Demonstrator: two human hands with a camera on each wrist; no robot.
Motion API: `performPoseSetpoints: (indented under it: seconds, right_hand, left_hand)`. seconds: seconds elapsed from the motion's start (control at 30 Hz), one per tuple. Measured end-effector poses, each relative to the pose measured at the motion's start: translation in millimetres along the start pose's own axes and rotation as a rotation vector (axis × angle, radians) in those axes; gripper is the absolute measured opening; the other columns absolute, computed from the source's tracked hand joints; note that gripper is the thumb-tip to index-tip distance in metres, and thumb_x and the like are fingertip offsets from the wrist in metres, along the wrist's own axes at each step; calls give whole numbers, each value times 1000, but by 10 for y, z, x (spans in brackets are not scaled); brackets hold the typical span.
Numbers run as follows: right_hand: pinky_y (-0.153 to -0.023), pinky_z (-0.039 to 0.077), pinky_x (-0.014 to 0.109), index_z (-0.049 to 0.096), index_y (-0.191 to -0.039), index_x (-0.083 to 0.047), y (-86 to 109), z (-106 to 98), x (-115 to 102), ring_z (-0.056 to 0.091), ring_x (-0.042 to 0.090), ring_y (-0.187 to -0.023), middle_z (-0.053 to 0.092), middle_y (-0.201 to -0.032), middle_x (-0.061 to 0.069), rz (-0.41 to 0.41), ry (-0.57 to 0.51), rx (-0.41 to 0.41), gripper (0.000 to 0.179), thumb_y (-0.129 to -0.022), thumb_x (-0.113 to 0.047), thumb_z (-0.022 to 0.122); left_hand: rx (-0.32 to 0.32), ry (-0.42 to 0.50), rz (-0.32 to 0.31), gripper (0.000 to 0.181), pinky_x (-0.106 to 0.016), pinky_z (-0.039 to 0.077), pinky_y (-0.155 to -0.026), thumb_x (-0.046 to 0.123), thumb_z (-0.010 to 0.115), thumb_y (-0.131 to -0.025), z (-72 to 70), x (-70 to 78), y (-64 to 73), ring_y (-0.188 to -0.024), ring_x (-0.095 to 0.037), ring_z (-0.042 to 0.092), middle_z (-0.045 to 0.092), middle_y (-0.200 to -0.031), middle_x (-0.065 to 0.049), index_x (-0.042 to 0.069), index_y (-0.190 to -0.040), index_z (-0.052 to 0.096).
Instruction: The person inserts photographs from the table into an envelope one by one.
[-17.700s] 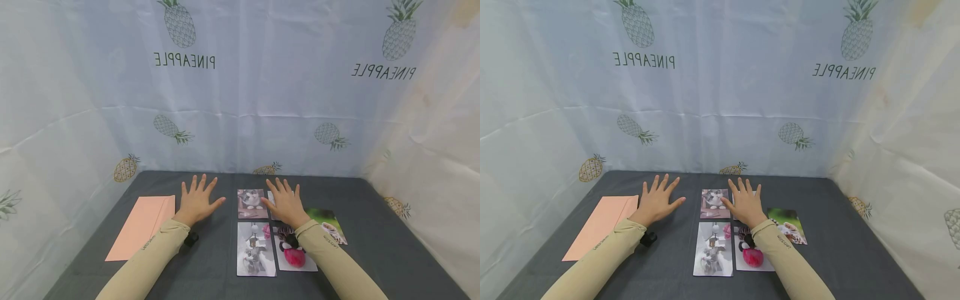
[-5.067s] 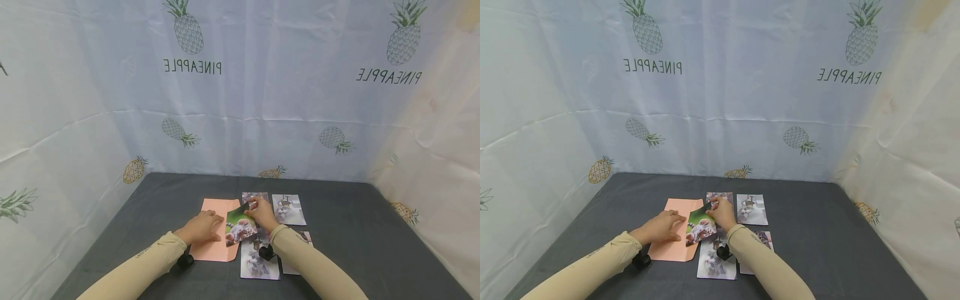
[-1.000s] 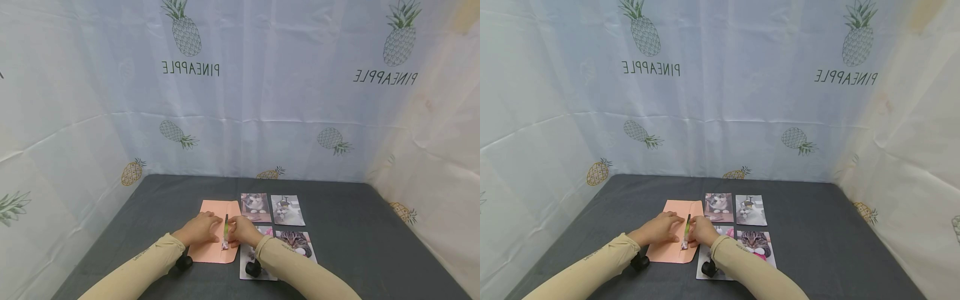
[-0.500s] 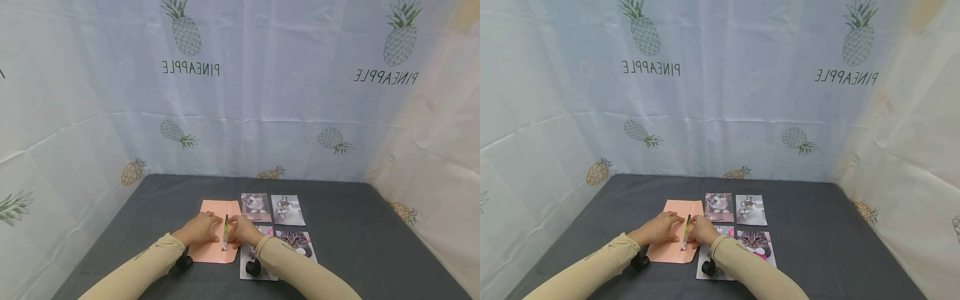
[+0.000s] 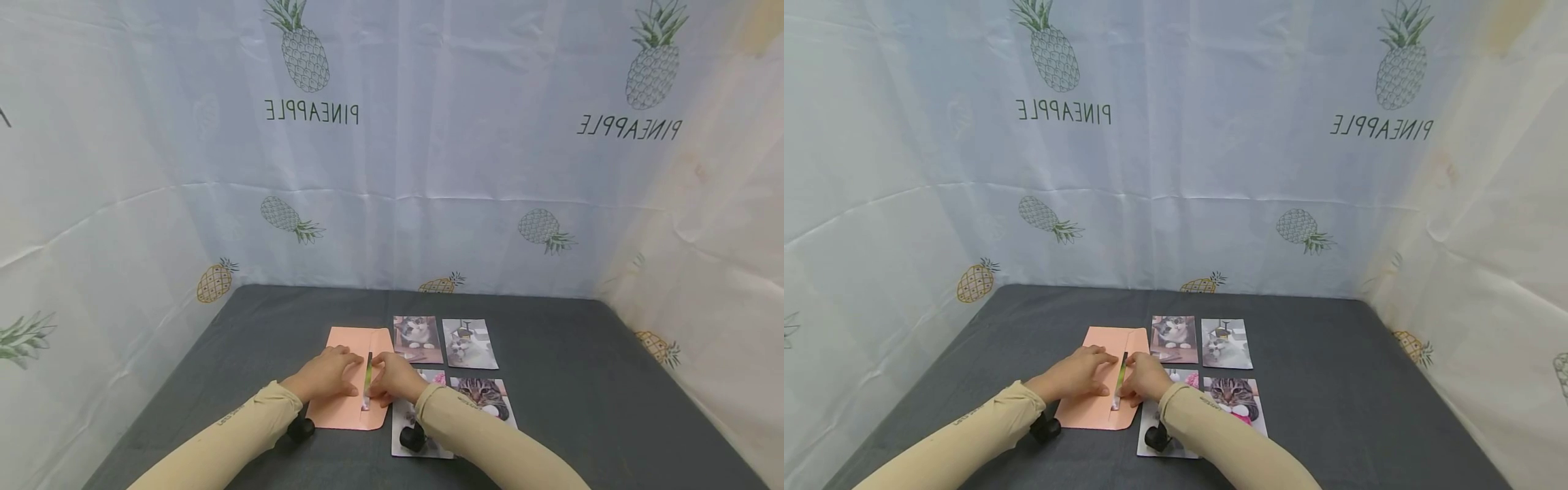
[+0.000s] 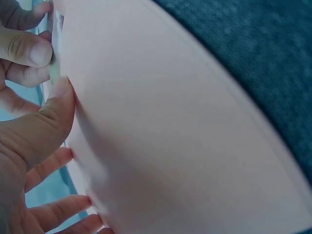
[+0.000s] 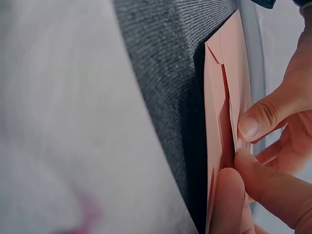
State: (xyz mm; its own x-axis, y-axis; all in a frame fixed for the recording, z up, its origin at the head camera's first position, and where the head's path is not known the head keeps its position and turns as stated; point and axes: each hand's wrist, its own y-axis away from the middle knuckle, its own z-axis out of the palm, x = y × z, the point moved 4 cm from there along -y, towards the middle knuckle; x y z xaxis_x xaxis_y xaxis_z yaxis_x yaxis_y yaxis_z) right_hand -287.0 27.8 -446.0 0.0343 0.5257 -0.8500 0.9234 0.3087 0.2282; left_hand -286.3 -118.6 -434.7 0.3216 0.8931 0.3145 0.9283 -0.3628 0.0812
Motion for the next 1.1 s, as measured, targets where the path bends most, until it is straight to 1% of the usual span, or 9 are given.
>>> performPoseSetpoints:
  seconds: [0.3,0.57,0.87,1.0,1.1]
  right_hand:
    - [-42,51,25,53,-117,4,5,12,2,53,10,-40,64,-63,6,-5,13,10,56,-68,10,80]
    - [-42,51,25,55,-116,3,-39,34,-5,53,10,-41,61,-59,5,-22,109,38,59,-65,8,83]
    - [-42,51,25,55,-116,2,-37,46,-20,54,11,-42,61,-60,6,-14,138,43,59,-64,8,83]
    - [-42,50,24,55,-115,1,-20,29,-24,53,10,-42,60,-59,5,-17,121,39,57,-66,6,83]
    - [-44,52,26,55,-115,2,21,-23,-43,55,12,-45,60,-63,5,-47,54,18,52,-70,4,81]
  left_hand:
    - [1,9,8,55,-57,43,-99,31,82,-76,3,-4,5,-128,-40,46,51,-138,-19,12,-125,64]
    - [1,9,18,56,-57,44,-98,31,81,-77,-4,-5,9,-128,-40,46,51,-139,-20,13,-126,63]
    - [6,0,10,57,-57,44,-98,32,82,-76,18,-17,4,-129,-40,46,51,-139,-19,13,-126,64]
    - [9,-11,17,57,-56,44,-98,33,82,-76,26,-20,-2,-128,-39,47,51,-139,-18,14,-126,64]
    - [11,-25,21,57,-56,45,-97,35,82,-76,37,-21,-9,-128,-39,47,52,-138,-18,15,-126,64]
